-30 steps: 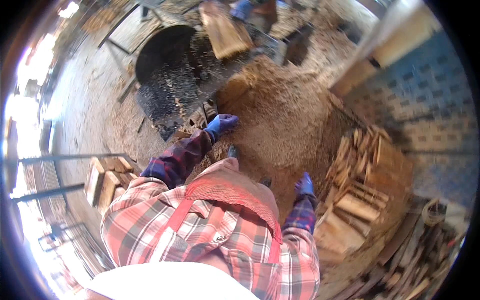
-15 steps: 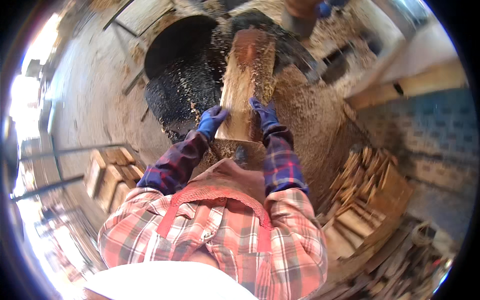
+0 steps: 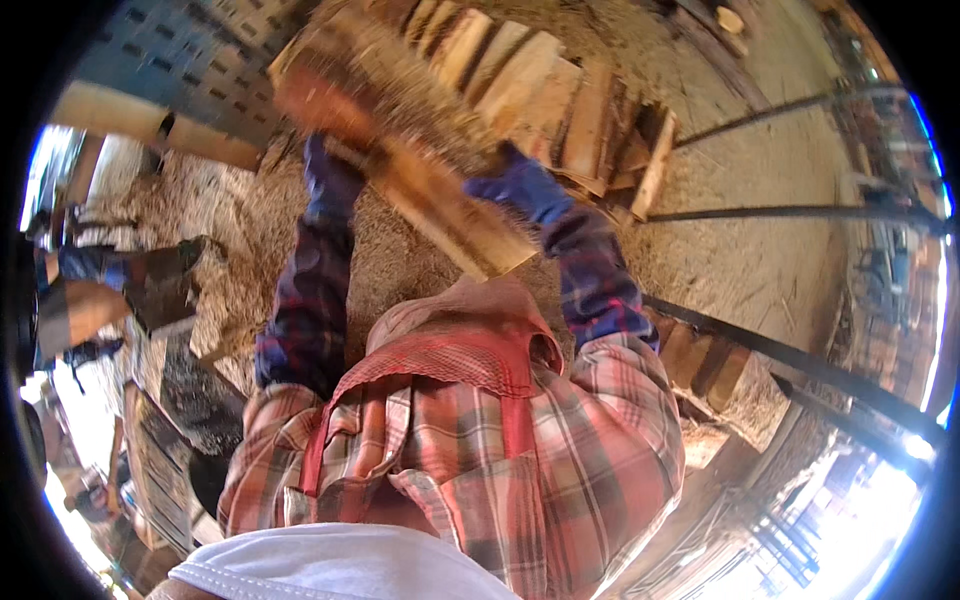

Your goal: The person repeatedly picks up large rectangular timber planks from a pile and stacks them onto a growing stack. The person wears blue gloves and a plaid shirt while performing this repetitive manual labor in a lumber yard.

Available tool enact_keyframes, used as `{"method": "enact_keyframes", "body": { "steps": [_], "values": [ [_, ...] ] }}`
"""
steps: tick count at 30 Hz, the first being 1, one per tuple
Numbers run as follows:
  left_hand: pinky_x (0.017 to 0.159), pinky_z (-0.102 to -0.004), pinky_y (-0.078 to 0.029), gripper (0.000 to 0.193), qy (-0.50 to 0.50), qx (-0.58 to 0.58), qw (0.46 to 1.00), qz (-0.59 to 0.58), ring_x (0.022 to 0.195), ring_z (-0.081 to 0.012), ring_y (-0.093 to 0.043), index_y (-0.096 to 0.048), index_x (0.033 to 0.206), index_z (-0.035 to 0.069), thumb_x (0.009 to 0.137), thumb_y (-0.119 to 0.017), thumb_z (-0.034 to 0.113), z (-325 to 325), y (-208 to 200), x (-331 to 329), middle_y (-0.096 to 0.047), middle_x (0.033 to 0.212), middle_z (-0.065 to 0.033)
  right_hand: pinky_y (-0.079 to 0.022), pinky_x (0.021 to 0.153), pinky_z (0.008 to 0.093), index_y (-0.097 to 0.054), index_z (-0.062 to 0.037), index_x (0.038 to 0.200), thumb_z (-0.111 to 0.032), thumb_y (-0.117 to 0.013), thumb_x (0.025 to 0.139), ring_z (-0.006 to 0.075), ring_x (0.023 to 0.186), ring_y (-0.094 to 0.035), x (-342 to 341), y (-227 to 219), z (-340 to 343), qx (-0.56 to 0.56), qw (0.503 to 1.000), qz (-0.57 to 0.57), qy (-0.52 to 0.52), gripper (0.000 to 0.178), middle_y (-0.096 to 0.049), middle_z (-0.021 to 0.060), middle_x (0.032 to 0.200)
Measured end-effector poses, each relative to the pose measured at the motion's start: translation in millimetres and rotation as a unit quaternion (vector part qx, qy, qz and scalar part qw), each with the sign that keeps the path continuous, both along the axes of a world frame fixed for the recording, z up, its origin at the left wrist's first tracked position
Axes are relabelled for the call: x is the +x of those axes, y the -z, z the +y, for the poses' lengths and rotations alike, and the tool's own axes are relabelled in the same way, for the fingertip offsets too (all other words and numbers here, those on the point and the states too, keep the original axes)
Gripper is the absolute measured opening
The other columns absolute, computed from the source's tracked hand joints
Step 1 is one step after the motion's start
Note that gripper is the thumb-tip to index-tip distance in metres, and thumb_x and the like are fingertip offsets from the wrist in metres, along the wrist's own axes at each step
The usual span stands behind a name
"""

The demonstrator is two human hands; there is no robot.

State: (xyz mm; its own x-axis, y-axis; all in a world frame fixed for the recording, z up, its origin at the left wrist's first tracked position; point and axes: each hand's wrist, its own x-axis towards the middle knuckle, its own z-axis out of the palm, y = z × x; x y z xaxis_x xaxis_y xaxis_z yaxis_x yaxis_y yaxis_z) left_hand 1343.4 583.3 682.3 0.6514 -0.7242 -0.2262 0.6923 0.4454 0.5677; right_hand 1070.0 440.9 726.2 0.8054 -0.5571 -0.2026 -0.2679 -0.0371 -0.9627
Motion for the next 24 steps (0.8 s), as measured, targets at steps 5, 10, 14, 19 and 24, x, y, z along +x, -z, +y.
{"method": "enact_keyframes", "body": {
  "steps": [5, 10, 14, 19, 24],
  "values": [
    [0.089, -0.0369, -0.046, 0.047, 0.184, 0.106, 0.971, -0.114, 0.102, -0.0264, -0.057, -0.052, 0.116, -0.002, 0.088, -0.057, 0.035, -68, -27, -40, -0.057, 0.116, -0.0153, -0.042, 0.092, 0.0317, -0.045, 0.0034, 0.125, -0.031, -0.077, 0.071, 0.0225, 0.105, -0.054, -124, -18, -37, -0.017, 0.974, -0.004, 0.224, 0.071, -0.057, 0.0119, 0.117],
    [0.098, -0.0395, -0.039, 0.047, 0.203, 0.134, 0.963, -0.117, 0.114, -0.0284, -0.051, -0.044, 0.128, -0.003, 0.095, -0.041, 0.03, -31, 58, -70, -0.053, 0.124, -0.0186, -0.052, 0.068, 0.0373, -0.055, -0.0045, 0.113, -0.025, -0.057, 0.086, 0.0251, 0.082, -0.062, -179, 52, -140, -0.006, 0.733, 0.171, 0.659, 0.034, -0.062, 0.0161, 0.098],
    [0.087, -0.0366, -0.047, 0.039, 0.21, 0.269, 0.932, -0.12, 0.108, -0.0285, -0.055, -0.044, 0.127, 0.002, 0.095, -0.037, 0.022, 145, 106, -64, -0.051, 0.126, -0.0148, -0.051, 0.073, 0.0446, -0.063, -0.0113, 0.106, -0.02, -0.044, 0.088, 0.0295, 0.093, -0.062, -71, 164, -58, -0.518, 0.741, 0.39, -0.178, 0.028, -0.064, 0.0113, 0.103],
    [0.071, -0.031, -0.051, 0.028, -0.122, 0.372, 0.916, 0.093, 0.086, -0.0228, -0.063, -0.061, 0.105, 0.004, 0.088, -0.057, 0.026, 360, 96, -59, -0.065, 0.096, -0.0109, -0.048, 0.081, 0.0389, -0.064, -0.0115, 0.103, -0.023, -0.051, 0.084, 0.031, 0.091, -0.06, 162, 195, 164, -0.298, 0.77, -0.078, -0.559, 0.026, -0.065, 0.0097, 0.098],
    [0.065, -0.026, -0.05, 0.031, -0.409, 0.261, 0.869, 0.094, 0.08, -0.0192, -0.063, -0.062, 0.1, 0.005, 0.084, -0.064, 0.031, 461, 67, -133, -0.064, 0.087, -0.0069, -0.047, 0.061, 0.0379, -0.061, -0.0077, 0.086, -0.015, -0.052, 0.084, 0.0248, 0.068, -0.059, 274, 139, 321, -0.262, 0.624, -0.28, -0.68, 0.012, -0.06, 0.013, 0.076]
  ]
}}
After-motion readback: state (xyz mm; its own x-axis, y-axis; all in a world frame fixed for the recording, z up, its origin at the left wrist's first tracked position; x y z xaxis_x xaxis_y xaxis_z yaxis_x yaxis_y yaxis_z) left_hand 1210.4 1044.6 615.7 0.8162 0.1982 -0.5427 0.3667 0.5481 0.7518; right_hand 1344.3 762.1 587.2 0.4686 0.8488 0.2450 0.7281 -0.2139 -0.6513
